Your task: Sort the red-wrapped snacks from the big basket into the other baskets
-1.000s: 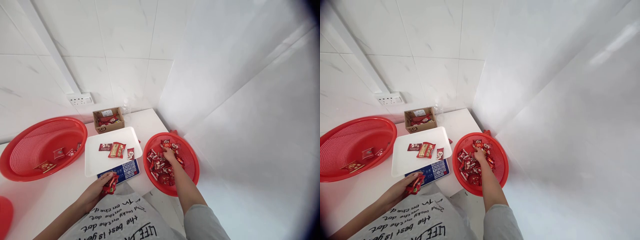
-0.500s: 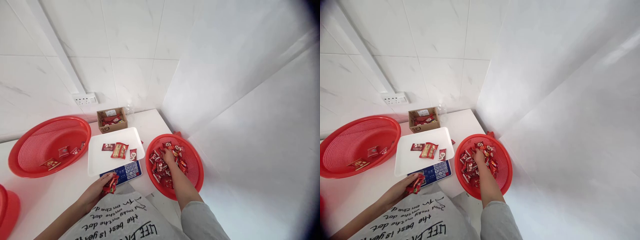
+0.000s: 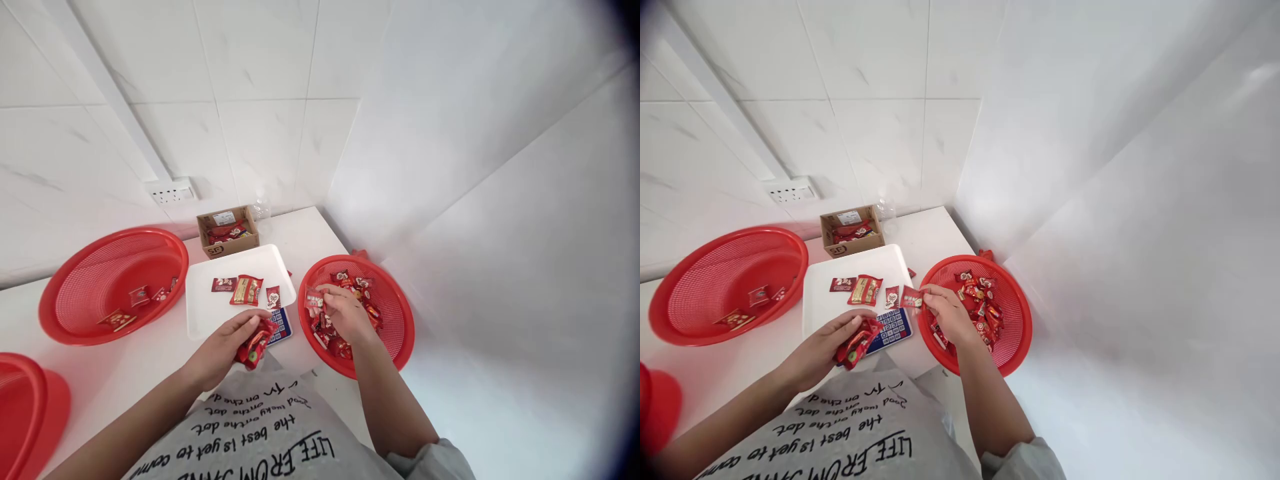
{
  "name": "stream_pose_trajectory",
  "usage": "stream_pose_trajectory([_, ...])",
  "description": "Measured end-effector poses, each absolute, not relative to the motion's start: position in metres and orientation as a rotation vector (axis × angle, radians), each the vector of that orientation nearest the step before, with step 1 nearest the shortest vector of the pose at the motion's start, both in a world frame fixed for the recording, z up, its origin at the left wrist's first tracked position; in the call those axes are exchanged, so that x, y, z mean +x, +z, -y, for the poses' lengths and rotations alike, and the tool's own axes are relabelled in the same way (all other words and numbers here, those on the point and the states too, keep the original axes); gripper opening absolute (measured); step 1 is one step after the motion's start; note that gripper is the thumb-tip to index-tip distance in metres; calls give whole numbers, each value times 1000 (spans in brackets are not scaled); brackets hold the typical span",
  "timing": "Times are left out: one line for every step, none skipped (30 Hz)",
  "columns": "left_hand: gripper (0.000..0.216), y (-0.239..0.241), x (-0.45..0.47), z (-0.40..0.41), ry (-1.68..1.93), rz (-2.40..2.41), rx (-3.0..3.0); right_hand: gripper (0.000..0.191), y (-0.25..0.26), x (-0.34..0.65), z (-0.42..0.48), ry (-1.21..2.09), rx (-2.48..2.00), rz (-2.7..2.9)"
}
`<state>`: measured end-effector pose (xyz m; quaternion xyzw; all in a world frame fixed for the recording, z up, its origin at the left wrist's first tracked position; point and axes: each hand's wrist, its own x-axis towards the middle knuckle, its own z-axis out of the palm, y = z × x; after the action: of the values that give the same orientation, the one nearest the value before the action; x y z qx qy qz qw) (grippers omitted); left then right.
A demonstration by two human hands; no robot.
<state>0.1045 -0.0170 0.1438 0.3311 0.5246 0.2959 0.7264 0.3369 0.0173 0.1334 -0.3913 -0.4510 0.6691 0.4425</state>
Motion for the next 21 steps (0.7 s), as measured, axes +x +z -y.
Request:
stream_pose_trajectory([34,153,107,16,645,-1094,806,17,148,332,-12,1676,-958,1165])
stream_pose_trajectory([35,163,108,16,613,-1028,885,15,162,328,-8,1663,-948,1248])
stream_pose_trajectory([37,172,109,16,568,-961,962,18,173,325,-4,1639,-916,1340])
stream_pose_trajectory([38,182,110,17,519,-898,1035,22,183,322,-1,1629,-890,1423])
stream_pose_trajectory([41,191,111,18,474,-841,1098,24,191,319,2,1618,-871,1504])
stream_pose_trajectory([43,200,111,20,438,-791,1150,25,198,317,4,1605,-853,1568])
stream_pose_trajectory([44,208,111,22,414,-753,1193,26,203,315,6,1600,-840,1613])
stream_pose_trajectory([44,214,111,24,402,-730,1223,26,207,314,8,1598,-824,1642])
stream_pose_trajectory([43,220,111,26,398,-722,1238,26,210,313,10,1603,-804,1654])
stream_pose_trajectory([40,225,111,28,398,-725,1244,27,212,312,12,1611,-782,1655])
stream_pose_trajectory([38,228,111,31,401,-734,1246,28,214,312,13,1618,-760,1653])
stream_pose_trajectory([35,231,110,33,405,-744,1242,29,215,312,15,1619,-737,1653])
stream_pose_trajectory([33,234,110,34,408,-746,1237,31,216,312,16,1617,-715,1656])
stream_pose_trajectory([31,235,110,35,410,-738,1231,32,216,312,17,1618,-692,1658])
stream_pose_trajectory([30,237,110,36,414,-723,1223,32,216,311,18,1625,-671,1657])
stream_pose_trajectory([29,238,110,37,420,-707,1211,32,216,311,18,1640,-648,1649])
stream_pose_trajectory([29,239,110,37,426,-693,1196,31,215,311,19,1662,-624,1632])
stream_pose_trajectory([28,240,110,37,429,-683,1184,30,214,310,18,1686,-602,1608])
stream_pose_trajectory([28,241,111,37,431,-678,1176,30,213,310,18,1707,-581,1581])
stream_pose_trajectory([28,242,111,37,431,-681,1169,29,211,309,18,1725,-561,1554])
stream_pose_trajectory([28,243,111,37,429,-688,1168,29,210,309,18,1741,-545,1530])
